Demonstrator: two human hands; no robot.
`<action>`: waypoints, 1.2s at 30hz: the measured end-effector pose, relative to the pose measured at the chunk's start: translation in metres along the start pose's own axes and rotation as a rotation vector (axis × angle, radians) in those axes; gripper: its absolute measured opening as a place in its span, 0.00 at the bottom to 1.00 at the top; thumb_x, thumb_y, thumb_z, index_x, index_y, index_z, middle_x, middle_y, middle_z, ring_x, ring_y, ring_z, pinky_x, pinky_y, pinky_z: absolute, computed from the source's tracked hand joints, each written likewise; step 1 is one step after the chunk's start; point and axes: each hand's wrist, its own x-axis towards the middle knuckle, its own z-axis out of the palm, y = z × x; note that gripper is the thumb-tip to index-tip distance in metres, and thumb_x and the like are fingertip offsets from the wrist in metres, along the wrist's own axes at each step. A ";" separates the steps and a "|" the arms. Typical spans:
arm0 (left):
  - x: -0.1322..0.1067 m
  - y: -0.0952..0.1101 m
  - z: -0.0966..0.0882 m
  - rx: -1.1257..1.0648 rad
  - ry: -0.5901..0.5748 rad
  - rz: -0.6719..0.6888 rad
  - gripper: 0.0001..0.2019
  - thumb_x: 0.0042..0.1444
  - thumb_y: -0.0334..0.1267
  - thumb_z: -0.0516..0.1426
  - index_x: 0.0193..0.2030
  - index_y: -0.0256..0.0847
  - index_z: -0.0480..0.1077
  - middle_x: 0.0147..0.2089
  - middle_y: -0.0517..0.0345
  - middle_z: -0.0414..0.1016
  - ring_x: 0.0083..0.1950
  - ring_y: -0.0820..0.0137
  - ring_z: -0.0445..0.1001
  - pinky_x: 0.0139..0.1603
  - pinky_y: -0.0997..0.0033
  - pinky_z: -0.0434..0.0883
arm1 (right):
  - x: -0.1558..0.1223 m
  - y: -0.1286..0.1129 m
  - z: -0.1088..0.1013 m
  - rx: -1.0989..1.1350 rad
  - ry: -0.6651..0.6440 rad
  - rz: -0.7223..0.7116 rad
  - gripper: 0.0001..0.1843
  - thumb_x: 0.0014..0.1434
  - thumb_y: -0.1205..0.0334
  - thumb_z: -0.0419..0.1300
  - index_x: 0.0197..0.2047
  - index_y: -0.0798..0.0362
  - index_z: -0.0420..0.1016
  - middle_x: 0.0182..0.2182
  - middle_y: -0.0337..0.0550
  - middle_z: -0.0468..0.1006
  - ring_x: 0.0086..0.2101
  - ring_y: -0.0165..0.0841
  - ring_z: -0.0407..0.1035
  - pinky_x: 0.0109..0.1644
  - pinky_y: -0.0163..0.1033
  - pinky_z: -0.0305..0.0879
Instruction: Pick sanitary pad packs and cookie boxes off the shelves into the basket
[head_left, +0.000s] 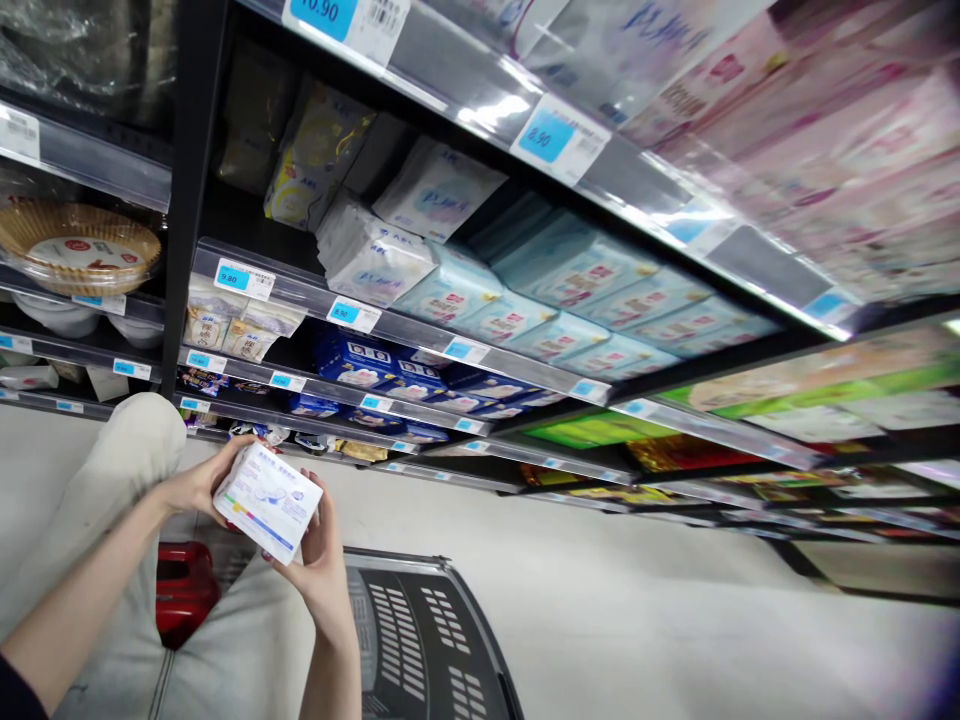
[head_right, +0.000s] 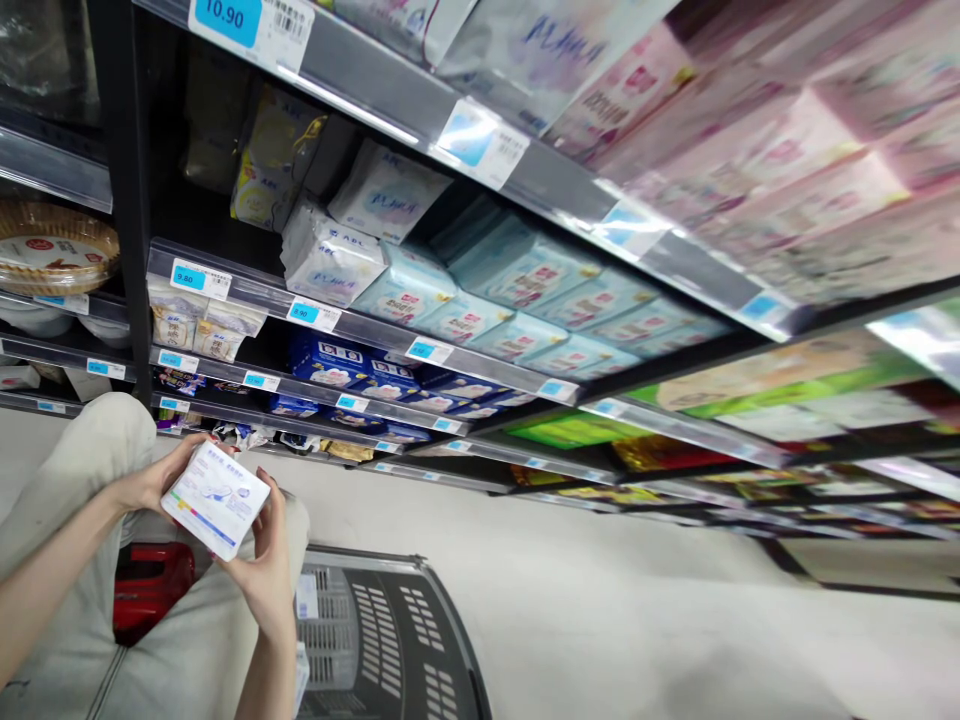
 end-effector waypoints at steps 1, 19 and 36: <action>0.000 0.000 0.000 0.001 0.001 -0.001 0.67 0.31 0.47 0.84 0.78 0.53 0.57 0.79 0.37 0.62 0.82 0.37 0.56 0.81 0.39 0.51 | 0.000 0.000 0.000 0.000 0.002 0.001 0.54 0.50 0.44 0.83 0.75 0.36 0.67 0.78 0.52 0.65 0.72 0.53 0.66 0.71 0.55 0.71; -0.001 0.002 0.001 0.000 0.024 -0.017 0.68 0.31 0.46 0.84 0.79 0.53 0.56 0.79 0.37 0.61 0.83 0.37 0.53 0.81 0.41 0.52 | 0.001 0.000 0.000 0.020 -0.014 0.018 0.55 0.50 0.45 0.84 0.75 0.33 0.65 0.76 0.50 0.67 0.70 0.51 0.70 0.69 0.51 0.74; 0.004 0.013 0.010 -0.031 0.123 -0.148 0.57 0.40 0.51 0.80 0.77 0.45 0.64 0.70 0.43 0.75 0.73 0.40 0.69 0.72 0.46 0.67 | -0.004 -0.004 0.007 -0.058 -0.072 0.071 0.81 0.45 0.31 0.82 0.85 0.41 0.37 0.82 0.62 0.51 0.78 0.58 0.53 0.74 0.64 0.66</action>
